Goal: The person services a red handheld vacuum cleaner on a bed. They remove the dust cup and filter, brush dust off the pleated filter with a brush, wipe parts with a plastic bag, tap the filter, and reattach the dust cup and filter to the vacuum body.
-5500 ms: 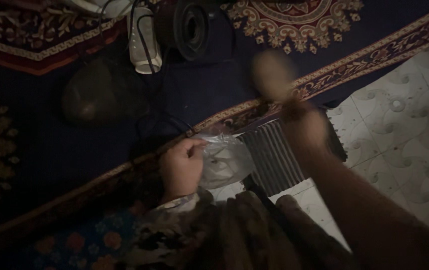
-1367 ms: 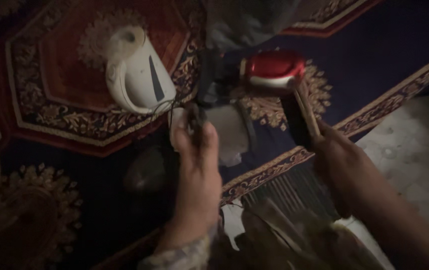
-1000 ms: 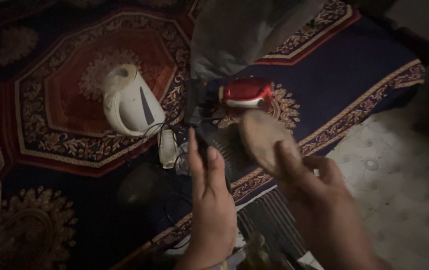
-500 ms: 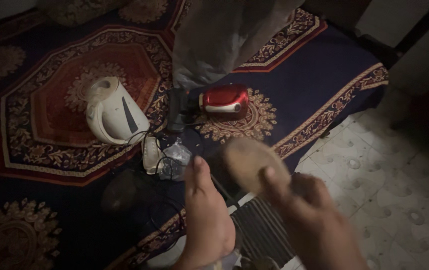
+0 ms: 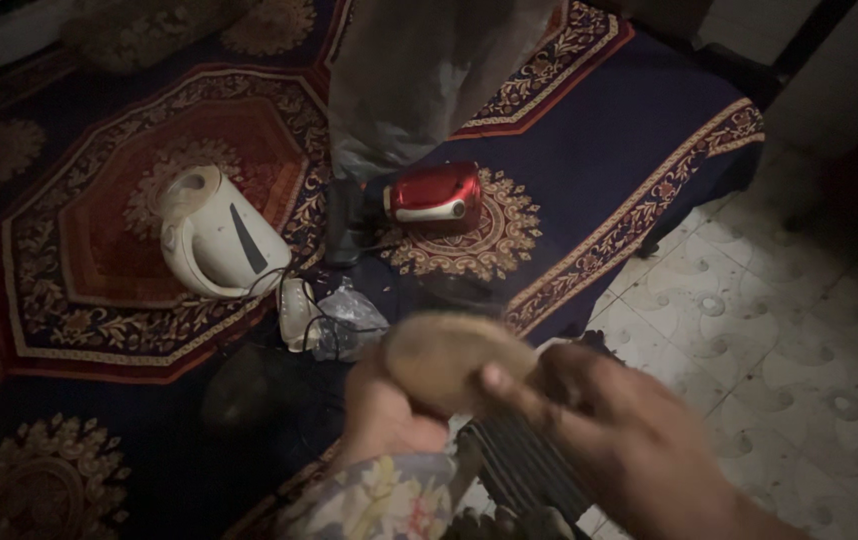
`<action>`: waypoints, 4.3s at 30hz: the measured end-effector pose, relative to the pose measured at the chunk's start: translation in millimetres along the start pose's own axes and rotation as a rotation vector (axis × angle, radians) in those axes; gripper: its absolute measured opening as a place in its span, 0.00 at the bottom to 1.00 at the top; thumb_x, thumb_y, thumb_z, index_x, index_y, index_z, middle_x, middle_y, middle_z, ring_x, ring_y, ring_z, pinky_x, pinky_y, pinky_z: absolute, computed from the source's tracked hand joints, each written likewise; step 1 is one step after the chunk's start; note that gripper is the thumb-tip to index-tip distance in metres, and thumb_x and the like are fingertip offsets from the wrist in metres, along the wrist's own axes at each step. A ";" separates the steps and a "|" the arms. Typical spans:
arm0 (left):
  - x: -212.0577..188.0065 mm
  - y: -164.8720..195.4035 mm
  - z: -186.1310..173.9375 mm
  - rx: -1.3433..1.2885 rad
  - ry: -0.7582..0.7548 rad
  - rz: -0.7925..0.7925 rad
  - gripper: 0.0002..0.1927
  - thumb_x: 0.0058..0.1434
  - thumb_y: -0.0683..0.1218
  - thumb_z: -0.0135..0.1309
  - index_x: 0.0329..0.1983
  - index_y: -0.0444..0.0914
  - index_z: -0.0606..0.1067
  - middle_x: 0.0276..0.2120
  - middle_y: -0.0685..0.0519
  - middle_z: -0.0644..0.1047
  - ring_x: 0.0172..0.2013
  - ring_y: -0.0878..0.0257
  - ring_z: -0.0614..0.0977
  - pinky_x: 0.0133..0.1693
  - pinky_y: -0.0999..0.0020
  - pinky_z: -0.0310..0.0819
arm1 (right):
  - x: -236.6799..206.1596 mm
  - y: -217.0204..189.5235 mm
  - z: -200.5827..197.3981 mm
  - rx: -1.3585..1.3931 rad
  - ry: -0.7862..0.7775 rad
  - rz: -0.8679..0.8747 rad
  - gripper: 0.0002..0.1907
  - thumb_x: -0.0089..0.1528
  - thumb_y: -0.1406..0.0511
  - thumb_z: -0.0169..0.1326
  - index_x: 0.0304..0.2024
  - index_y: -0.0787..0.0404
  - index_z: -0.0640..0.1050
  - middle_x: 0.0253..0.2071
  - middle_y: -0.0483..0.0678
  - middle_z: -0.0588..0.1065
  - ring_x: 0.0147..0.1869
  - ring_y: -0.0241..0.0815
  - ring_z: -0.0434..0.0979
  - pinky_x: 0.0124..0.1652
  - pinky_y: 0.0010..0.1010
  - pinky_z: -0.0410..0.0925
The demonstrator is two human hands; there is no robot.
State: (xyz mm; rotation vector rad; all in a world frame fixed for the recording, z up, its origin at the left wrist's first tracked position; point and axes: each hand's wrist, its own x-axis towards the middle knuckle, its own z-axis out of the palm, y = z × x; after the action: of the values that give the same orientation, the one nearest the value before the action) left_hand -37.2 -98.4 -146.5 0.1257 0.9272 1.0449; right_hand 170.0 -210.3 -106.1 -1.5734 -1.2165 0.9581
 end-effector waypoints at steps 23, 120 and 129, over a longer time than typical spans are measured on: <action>-2.5 16.0 -7.7 -0.049 -0.149 -0.454 0.24 0.68 0.49 0.35 0.52 0.31 0.76 0.46 0.39 0.82 0.46 0.47 0.85 0.51 0.47 0.78 | -1.8 -48.0 -30.2 -0.731 0.140 -0.781 0.29 0.62 0.64 0.57 0.67 0.40 0.72 0.50 0.52 0.76 0.50 0.40 0.77 0.48 0.30 0.72; -111.5 6.5 56.5 1.153 -0.261 0.512 0.60 0.49 0.37 0.61 0.81 0.56 0.43 0.51 0.46 0.82 0.53 0.61 0.86 0.56 0.67 0.77 | 21.5 -59.6 -47.2 -0.299 0.163 0.316 0.25 0.68 0.58 0.53 0.68 0.49 0.70 0.55 0.50 0.78 0.56 0.47 0.80 0.54 0.38 0.72; -95.0 4.5 41.8 1.148 -0.198 0.431 0.62 0.49 0.34 0.54 0.82 0.59 0.39 0.51 0.45 0.82 0.53 0.59 0.87 0.55 0.67 0.76 | 26.1 -28.3 -43.5 -0.431 0.081 0.126 0.30 0.66 0.60 0.52 0.71 0.35 0.69 0.55 0.42 0.81 0.54 0.40 0.82 0.53 0.34 0.74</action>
State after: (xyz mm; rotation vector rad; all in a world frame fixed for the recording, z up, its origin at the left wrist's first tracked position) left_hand -27.3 -157.0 -61.3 1.4038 1.2467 0.7403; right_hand 208.6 -190.0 -67.7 -2.0259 -1.3401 0.7302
